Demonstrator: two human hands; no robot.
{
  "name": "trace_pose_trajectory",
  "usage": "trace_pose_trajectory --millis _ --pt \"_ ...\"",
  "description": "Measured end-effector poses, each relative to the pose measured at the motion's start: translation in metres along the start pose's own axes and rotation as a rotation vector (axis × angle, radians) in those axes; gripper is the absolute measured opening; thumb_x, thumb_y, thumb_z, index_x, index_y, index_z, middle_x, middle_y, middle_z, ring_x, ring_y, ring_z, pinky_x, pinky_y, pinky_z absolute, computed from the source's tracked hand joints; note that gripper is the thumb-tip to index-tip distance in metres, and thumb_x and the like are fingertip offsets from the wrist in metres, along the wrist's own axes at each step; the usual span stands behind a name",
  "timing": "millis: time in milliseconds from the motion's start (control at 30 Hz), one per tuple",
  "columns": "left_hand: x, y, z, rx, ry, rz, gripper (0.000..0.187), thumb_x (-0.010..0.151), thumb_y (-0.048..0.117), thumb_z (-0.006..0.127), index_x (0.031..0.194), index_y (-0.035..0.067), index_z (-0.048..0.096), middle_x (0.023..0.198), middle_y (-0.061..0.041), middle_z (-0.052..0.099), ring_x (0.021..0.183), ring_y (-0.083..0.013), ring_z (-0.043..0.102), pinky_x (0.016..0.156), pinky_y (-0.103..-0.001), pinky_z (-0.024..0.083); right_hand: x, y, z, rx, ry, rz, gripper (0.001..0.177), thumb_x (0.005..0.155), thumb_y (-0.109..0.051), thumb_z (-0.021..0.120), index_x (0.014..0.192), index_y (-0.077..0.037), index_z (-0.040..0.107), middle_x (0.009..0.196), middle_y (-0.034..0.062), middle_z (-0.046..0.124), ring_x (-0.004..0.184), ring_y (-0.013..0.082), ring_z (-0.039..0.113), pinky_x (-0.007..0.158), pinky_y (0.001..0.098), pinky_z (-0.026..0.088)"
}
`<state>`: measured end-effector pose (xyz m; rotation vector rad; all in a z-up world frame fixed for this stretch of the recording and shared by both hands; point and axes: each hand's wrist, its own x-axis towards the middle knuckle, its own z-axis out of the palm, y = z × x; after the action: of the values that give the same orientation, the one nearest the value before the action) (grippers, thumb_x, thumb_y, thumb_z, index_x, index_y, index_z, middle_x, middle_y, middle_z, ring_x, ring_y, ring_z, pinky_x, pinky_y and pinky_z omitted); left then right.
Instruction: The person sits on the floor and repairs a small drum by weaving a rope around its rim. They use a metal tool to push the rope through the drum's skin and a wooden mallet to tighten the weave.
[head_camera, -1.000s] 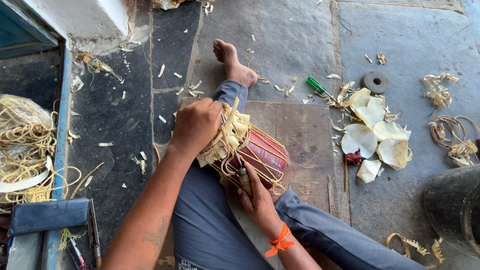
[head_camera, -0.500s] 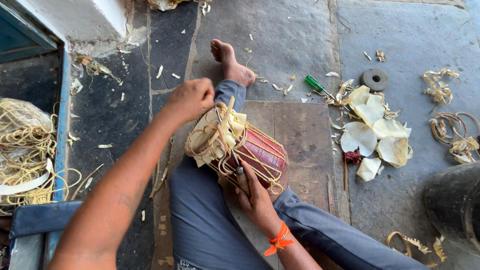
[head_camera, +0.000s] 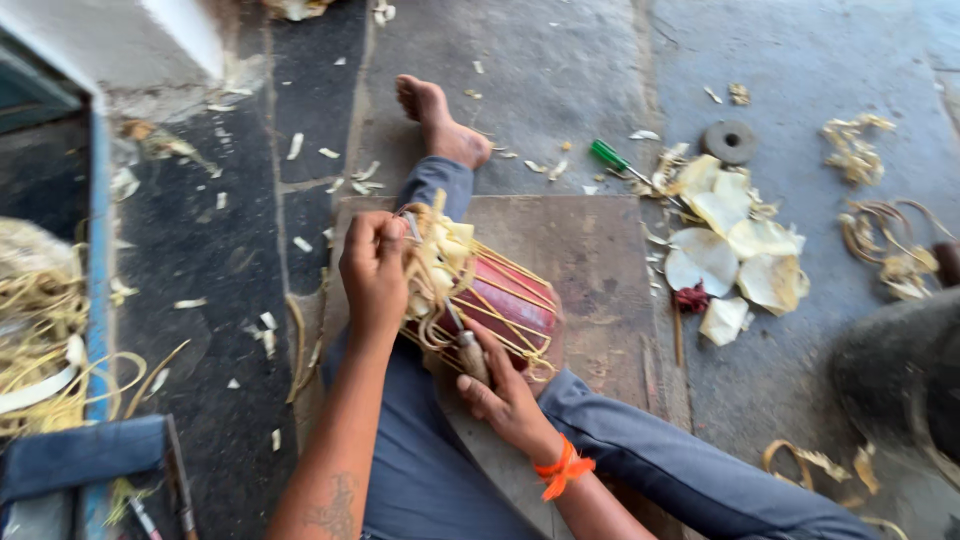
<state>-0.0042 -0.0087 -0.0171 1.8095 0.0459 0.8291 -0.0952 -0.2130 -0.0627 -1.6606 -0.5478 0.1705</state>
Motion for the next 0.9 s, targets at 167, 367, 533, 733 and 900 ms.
trace_pose_trajectory --millis 167,367,533,733,900 --pt "0.023 -0.031 0.03 0.726 0.013 0.102 0.012 0.111 0.018 0.05 0.11 0.006 0.052 0.097 -0.02 0.065 0.092 -0.0435 0.065 0.077 -0.053 0.05 -0.019 0.007 0.004 -0.113 0.071 0.008 0.072 0.095 -0.002 0.065 0.16 -0.006 0.034 0.153 0.0184 0.051 0.143 0.0283 0.05 0.115 0.0374 0.039" --pt "0.068 -0.048 0.036 0.754 -0.193 -0.043 0.023 0.117 0.024 0.056 0.118 0.001 0.054 0.095 -0.025 0.069 0.09 -0.0485 0.066 0.073 -0.057 0.047 -0.112 0.028 -0.067 -0.182 0.399 0.154 0.06 0.096 0.0 0.058 0.154 -0.001 0.042 0.153 0.0211 0.052 0.145 0.0313 0.048 0.117 0.0397 0.037" --pt "0.041 0.01 0.031 0.582 -0.219 0.139 0.02 0.119 0.017 0.055 0.108 0.0 0.056 0.087 -0.017 0.07 0.089 -0.0404 0.07 0.078 -0.052 0.05 -0.114 0.083 -0.222 -0.841 0.583 0.57 0.063 0.093 -0.014 0.065 0.154 -0.021 0.05 0.115 0.0162 0.063 0.104 0.0345 0.061 0.092 0.0448 0.049" --pt "0.006 0.028 0.016 0.404 -0.186 0.142 0.023 0.117 0.02 0.062 0.101 0.003 0.057 0.083 -0.011 0.066 0.079 -0.0326 0.07 0.074 -0.045 0.053 -0.045 0.2 -0.29 -1.121 0.638 0.498 0.044 0.085 -0.038 0.076 0.12 -0.013 0.071 0.122 0.0146 0.061 0.112 0.0392 0.056 0.089 0.053 0.049" --pt "0.001 0.013 0.005 0.334 -0.157 0.202 0.019 0.113 0.017 0.06 0.1 0.003 0.058 0.087 -0.014 0.064 0.08 -0.0328 0.069 0.072 -0.045 0.052 0.027 0.208 -0.326 -0.726 0.465 0.594 0.023 0.09 -0.033 0.075 0.102 -0.014 0.08 0.107 0.0132 0.071 0.102 0.0279 0.065 0.087 0.0445 0.054"
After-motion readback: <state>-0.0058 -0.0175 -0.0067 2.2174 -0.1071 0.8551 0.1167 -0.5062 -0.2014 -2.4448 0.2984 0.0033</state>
